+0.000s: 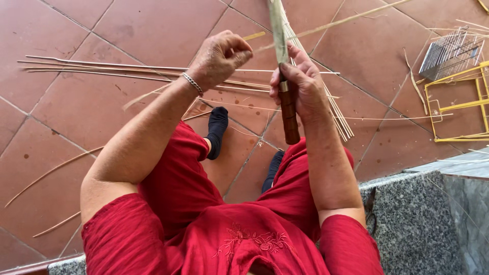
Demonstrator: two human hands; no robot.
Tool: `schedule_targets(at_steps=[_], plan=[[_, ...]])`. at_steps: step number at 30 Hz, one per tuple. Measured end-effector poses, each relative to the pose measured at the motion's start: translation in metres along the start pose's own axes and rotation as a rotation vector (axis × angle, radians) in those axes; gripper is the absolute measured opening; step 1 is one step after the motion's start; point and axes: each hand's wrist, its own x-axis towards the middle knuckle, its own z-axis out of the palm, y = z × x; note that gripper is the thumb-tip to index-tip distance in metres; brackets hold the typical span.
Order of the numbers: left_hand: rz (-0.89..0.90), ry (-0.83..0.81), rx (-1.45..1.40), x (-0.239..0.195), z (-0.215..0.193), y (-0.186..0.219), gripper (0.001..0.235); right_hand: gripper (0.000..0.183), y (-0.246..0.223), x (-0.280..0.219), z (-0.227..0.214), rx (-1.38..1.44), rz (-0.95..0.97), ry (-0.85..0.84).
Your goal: The person sits on the floor and uses a large knife to shave thin strips from bamboo sticks. They hold the sticks with one hand and draw the knife along the length to remove the outer layer, creating fine shavings.
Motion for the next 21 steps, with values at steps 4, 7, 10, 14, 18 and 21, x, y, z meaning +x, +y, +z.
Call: schedule_targets(at_steps=[4, 7, 10, 14, 18, 21], plan=[[-0.011, -0.044, -0.028, 0.001, 0.021, 0.002, 0.014, 0.045, 0.009, 0.002, -0.001, -0.096, 0.010, 0.036], [-0.072, -0.128, -0.097, 0.005, 0.022, -0.001, 0.014, 0.044, 0.008, 0.000, -0.011, -0.130, 0.019, 0.104], [-0.172, -0.176, -0.064, 0.014, 0.016, -0.006, 0.014, 0.043, -0.004, 0.006, -0.035, -0.113, -0.046, 0.136], [-0.200, -0.162, -0.088, 0.020, 0.015, -0.012, 0.012, 0.042, -0.006, 0.014, -0.053, -0.011, -0.096, 0.137], [-0.040, -0.116, -0.101, 0.024, 0.032, -0.012, 0.011, 0.037, 0.007, 0.017, -0.041, -0.138, 0.022, 0.137], [0.017, -0.099, -0.014, 0.023, 0.034, -0.006, 0.010, 0.035, 0.012, 0.016, -0.036, -0.137, 0.047, 0.117]])
